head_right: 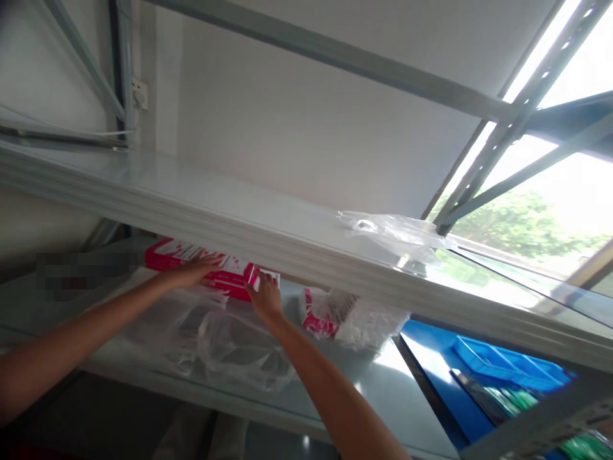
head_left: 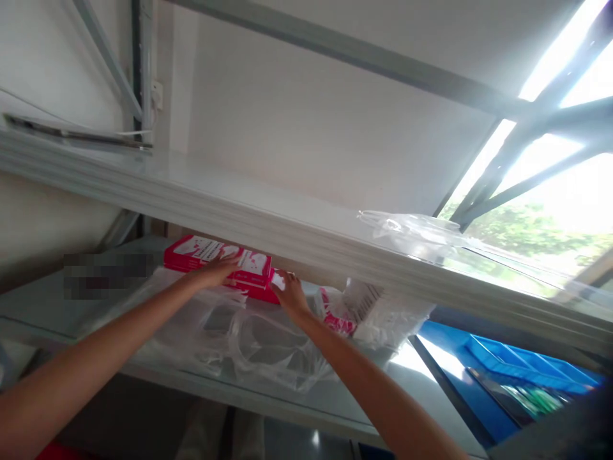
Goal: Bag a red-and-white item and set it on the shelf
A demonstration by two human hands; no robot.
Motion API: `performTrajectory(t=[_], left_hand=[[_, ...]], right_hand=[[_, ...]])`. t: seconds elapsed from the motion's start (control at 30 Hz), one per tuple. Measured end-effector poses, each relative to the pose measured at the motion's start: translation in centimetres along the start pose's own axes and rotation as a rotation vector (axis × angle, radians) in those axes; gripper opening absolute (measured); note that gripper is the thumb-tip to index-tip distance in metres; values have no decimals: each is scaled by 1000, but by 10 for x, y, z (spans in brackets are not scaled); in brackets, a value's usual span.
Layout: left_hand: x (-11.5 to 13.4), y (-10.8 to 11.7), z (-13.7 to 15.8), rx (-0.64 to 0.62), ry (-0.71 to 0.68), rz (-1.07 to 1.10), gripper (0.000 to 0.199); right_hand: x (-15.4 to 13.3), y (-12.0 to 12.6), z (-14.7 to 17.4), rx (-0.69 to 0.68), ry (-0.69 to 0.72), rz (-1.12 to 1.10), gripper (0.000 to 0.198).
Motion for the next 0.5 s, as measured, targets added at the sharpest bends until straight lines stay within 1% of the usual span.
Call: performTrajectory(t=[0.03, 0.1, 0.17, 0.23, 0.3, 0.37, 0.43, 0.5], left_hand=[[-6, -9, 0, 10, 8, -9, 44], [-11, -21, -1, 77, -18, -10, 44], [-9, -27, -4, 129, -39, -3, 47], [-4, -29, -8, 136, -23, 2, 51], [2, -30, -10, 122, -3, 25, 54], [10, -33, -12, 90, -13, 86, 56], [23, -38, -11, 21, -79, 158, 59], [37, -43, -10, -6, -168, 183, 65]], right_hand=[[-1, -13, -11, -30, 14, 57, 50], [-5, -34, -27, -85, 128, 176, 64], [-8, -47, -35, -141, 262, 281, 67], [-8, -55, -40, -190, 321, 357, 68], [-4, -57, -42, -201, 316, 399, 67], [5, -52, -42, -208, 309, 406, 55], [15, -41, -43, -221, 299, 391, 41], [27, -27, -44, -234, 269, 378, 38]])
Point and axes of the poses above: each hand's wrist, its own z-axis away from the middle knuckle, its own y-axis out of the back of the hand, x = y × z, the point moved 2 cm from there along -z, towards the middle knuckle, and after that the axes turned 12 degrees about z, right-handed, at the moved point
